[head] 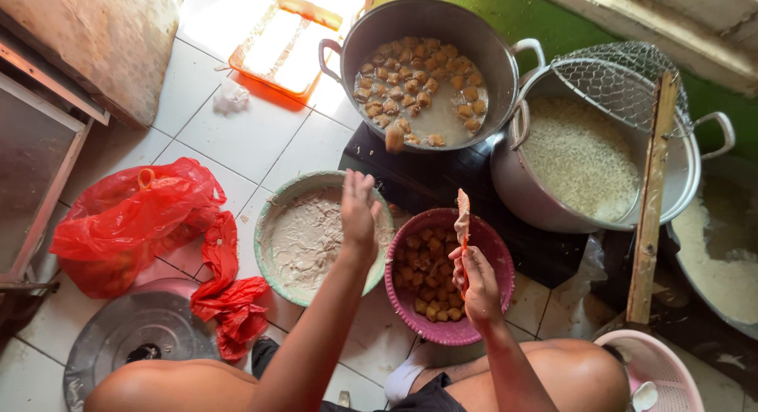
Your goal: The person sits on the kitchen floor and coats pieces of fried food with batter from a large bowl, using a spatula to scoop and spread the batter over each piece by hand. The coated pieces are dropped into a pot of hot oil on a portable burner, where more pieces are already frying.
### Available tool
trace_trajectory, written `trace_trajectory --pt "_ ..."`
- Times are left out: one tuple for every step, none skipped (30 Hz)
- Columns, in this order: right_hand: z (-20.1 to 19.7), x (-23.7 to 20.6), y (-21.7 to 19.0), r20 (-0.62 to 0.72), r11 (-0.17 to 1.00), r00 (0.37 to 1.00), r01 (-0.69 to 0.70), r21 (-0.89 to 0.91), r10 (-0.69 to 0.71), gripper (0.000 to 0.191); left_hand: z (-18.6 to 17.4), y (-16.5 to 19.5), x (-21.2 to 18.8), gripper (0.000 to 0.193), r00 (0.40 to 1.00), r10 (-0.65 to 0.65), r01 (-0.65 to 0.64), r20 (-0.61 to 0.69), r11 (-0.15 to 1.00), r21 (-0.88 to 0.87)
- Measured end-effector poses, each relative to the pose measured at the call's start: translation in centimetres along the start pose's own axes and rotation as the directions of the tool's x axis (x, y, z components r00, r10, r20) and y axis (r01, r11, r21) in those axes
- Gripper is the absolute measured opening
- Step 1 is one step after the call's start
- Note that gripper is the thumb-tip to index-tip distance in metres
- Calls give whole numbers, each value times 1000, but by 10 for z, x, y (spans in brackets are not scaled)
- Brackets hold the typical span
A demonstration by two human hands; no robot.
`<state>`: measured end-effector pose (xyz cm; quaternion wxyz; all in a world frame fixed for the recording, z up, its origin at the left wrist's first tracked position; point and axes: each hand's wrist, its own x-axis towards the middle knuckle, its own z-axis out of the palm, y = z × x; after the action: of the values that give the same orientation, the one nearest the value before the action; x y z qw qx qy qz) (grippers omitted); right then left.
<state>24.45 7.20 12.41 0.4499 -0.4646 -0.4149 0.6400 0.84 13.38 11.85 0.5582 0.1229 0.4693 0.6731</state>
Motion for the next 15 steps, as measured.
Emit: trace_trajectory --pt "-2 3 0 -2 999 1000 23 47 -23 25 2 11 6 80 998 67 -67 -16 997 35" --pt "-4 6 1 -9 994 999 47 98 -47 24 0 19 9 79 991 134 -132 -27 989 74" --pt "-7 12 3 -29 994 999 49 95 -46 17 -5 22 7 77 980 197 -197 5 976 89" --pt "-10 18 8 -52 994 998 46 96 -41 12 -14 19 2 75 966 255 -258 39 960 105" --pt "-15 23 14 -78 994 996 40 97 -32 9 -23 12 -5 72 949 307 -314 72 942 121" --pt "-19 30 23 -158 993 986 74 89 -59 14 -34 2 -12 73 975 221 -224 41 966 127" --pt "-20 40 34 -236 991 968 107 76 -86 22 -44 -12 -21 75 991 132 -132 8 983 130" --pt "-22 50 46 -316 988 942 141 59 -115 31 -54 -26 -28 76 999 41 -38 -21 991 130" --pt "-24 58 58 -380 989 916 145 23 -126 35 -63 -41 -34 77 1000 9 -7 -16 993 118" --pt "-27 64 70 -443 990 887 139 -18 -133 39 -72 -56 -43 78 999 -29 30 -14 994 104" --pt "-30 66 80 -501 990 854 128 -60 -140 43 -79 -70 -50 79 998 -67 68 -16 994 89" --pt "-33 64 90 -530 978 841 -5 -211 -110 41 -87 -81 -57 81 995 -101 103 -24 989 107" --pt "-34 61 96 -559 927 824 -138 -349 -88 42 -94 -90 -64 82 991 -129 132 -32 983 124" --pt "-35 58 102 -588 841 805 -269 -470 -71 44 -100 -96 -68 83 987 -156 160 -42 977 141" --pt "-34 55 106 -618 775 782 -341 -532 -81 46 -105 -99 -73 84 984 -167 176 -60 968 181"
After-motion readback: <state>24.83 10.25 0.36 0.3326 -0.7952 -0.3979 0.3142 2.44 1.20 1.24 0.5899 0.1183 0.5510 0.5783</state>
